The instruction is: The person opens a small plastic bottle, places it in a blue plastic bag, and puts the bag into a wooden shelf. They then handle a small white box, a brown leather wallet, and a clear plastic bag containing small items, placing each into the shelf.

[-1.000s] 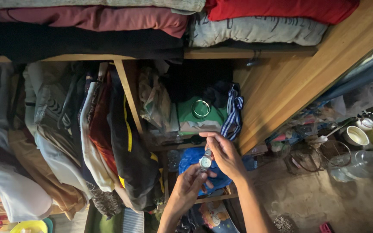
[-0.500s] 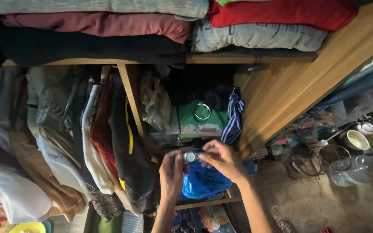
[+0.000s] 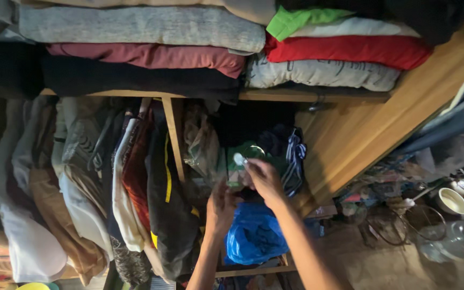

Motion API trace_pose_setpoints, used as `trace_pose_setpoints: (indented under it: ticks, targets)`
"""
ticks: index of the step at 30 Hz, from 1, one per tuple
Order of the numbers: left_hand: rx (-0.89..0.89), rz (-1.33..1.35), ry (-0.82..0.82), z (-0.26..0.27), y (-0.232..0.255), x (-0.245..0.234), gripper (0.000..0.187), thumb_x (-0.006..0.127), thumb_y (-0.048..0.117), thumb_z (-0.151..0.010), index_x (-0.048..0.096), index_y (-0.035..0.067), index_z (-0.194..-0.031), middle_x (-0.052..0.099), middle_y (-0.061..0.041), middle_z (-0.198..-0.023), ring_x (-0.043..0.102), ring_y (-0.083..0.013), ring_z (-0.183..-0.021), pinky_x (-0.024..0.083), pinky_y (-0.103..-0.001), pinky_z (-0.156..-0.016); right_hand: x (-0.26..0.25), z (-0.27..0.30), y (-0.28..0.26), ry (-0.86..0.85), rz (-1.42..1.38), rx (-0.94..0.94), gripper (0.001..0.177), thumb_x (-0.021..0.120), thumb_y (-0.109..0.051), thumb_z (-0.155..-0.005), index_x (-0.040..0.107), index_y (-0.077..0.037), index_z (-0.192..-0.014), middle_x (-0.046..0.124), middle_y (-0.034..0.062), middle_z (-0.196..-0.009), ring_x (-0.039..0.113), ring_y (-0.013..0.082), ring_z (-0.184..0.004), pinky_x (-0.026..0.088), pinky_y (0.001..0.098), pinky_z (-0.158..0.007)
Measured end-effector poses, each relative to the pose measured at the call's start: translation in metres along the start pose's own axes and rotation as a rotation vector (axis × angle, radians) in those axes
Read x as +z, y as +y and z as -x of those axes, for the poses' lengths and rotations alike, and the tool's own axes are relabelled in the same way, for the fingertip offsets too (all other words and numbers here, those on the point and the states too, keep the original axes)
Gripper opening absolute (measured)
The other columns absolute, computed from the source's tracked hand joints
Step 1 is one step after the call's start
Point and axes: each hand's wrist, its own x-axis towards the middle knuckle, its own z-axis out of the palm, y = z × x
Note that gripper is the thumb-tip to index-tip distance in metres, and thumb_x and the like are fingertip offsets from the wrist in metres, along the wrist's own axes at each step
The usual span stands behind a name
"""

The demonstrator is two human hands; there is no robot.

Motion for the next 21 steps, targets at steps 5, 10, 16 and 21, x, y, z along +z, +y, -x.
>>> trace_pose_setpoints:
  ticks: [5,10,16,21]
  targets:
    - [0.055,-0.112,0.036,0.01,-0.005,-0.024,0.037,0.049,0.011,-0.102,0.054,0.002,-0.138,0.071,-0.014,-0.116,0.069,-0.0166,-0.092,0.058,-0.03,-0.078,0.043,-0.043,0.058,0.011,-0.105,0.197,0.052,0.06,-0.006,-0.096,0.044,-0.01,-0.145,0.068,0.0067,-0.113,0.073,0.0193,-0.082,0.063,0.0322,-0.066]
    - [0.213,-0.141,-0.02,0.007,-0.004,-0.036,0.034,0.049,0.006,-0.101,0.06,0.002,-0.133,0.07,-0.013,-0.118,0.067,-0.0187,-0.102,0.056,-0.033,-0.087,0.044,-0.051,0.108,-0.04,-0.053,0.098,0.035,0.06,0.0,-0.098,0.054,-0.004,-0.132,0.071,0.0152,-0.11,0.076,0.0227,-0.09,0.065,0.0325,-0.07]
    - [0.226,-0.2,-0.01,0.011,-0.012,-0.04,0.031,0.052,0.005,-0.098,0.061,0.001,-0.127,0.073,-0.013,-0.114,0.071,-0.0198,-0.106,0.055,-0.034,-0.091,0.03,-0.038,0.121,-0.011,0.02,0.045,0.02,0.054,0.004,-0.098,0.064,0.0,-0.114,0.072,0.0141,-0.103,0.078,0.0227,-0.083,0.063,0.0342,-0.065]
    - [0.018,-0.325,-0.035,0.037,-0.001,-0.033,0.019,0.061,0.013,-0.099,0.067,0.005,-0.115,0.076,-0.016,-0.1,0.075,-0.0207,-0.089,0.057,-0.032,-0.081,-0.019,0.023,0.091,-0.023,0.08,0.083,0.018,0.059,-0.002,-0.099,0.065,-0.004,-0.116,0.075,0.0093,-0.099,0.077,0.0188,-0.082,0.063,0.0307,-0.066]
